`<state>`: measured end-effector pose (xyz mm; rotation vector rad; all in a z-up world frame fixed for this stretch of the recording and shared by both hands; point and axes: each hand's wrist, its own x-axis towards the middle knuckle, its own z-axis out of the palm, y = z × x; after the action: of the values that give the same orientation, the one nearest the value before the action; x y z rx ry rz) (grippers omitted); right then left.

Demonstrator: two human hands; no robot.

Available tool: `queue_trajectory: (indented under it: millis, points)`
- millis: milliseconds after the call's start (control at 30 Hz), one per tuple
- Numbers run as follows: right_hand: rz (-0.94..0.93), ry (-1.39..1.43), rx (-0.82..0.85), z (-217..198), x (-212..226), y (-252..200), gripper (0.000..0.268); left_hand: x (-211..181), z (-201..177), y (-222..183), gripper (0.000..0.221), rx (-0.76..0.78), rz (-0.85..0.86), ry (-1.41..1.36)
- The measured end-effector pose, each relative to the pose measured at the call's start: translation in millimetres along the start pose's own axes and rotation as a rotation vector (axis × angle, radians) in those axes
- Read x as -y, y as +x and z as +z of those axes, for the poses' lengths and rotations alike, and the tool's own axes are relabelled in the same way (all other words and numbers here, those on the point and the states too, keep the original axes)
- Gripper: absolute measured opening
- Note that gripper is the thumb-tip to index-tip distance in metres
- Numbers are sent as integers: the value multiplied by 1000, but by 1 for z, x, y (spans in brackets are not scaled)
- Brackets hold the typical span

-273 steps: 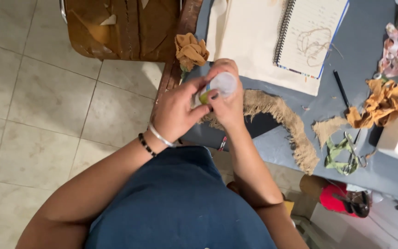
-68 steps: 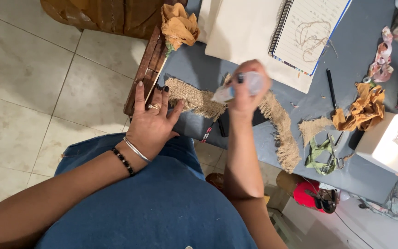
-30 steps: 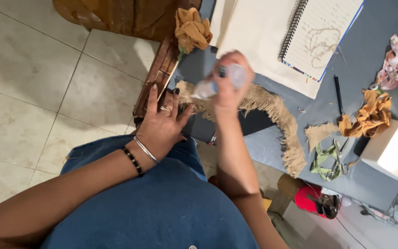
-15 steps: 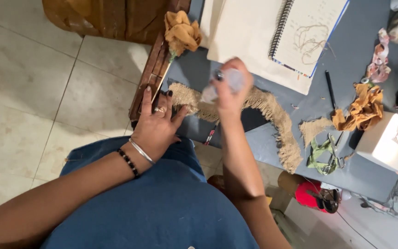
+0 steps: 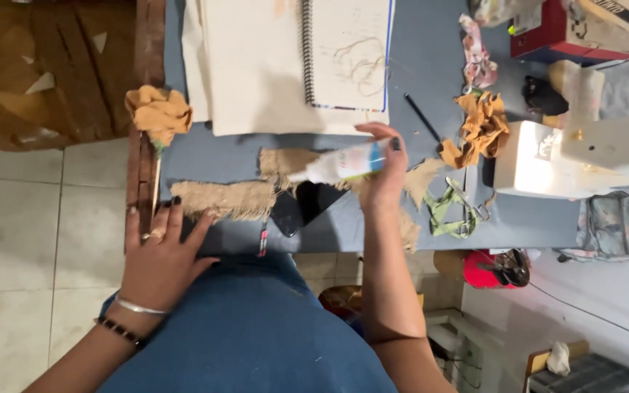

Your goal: Assembling a decorative flower using fabric scraps, glue, and a wooden stick.

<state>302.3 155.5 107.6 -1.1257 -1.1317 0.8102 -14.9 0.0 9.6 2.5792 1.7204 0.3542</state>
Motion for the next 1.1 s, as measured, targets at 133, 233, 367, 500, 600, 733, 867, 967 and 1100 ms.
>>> queue_trajectory:
  millis: [133, 233, 367, 500, 600, 733, 867, 967, 1100]
  points:
    - [491, 193, -431, -82, -12, 1, 52, -7, -11, 6, 62, 3, -139, 3]
    - [613, 471, -547, -149, -27, -2, 51, -7, -15, 11, 37, -62, -218, -77]
    - [622, 649, -312, -220, -71, -9, 44, 16, 3, 5, 18, -117, -424, -138]
    - [607, 364, -77, -219, -82, 13, 51, 46, 1, 22, 13, -167, -618, -184]
    - [385, 188, 119, -245, -104, 33, 44, 56, -3, 57, 22, -49, -744, -370]
    - [159, -519, 8, -259, -115, 50, 45, 62, 7, 83, 27, 24, -747, -389]
    - [21, -834, -68, -265, -138, 56, 44, 64, 11, 95, 25, 39, -755, -454]
    - [11, -888, -69, -264, -137, 56, 48, 71, 17, 93, 21, 43, -708, -412]
    - [10, -898, -94, -262, -137, 53, 44, 76, 14, 87, 20, 57, -777, -447]
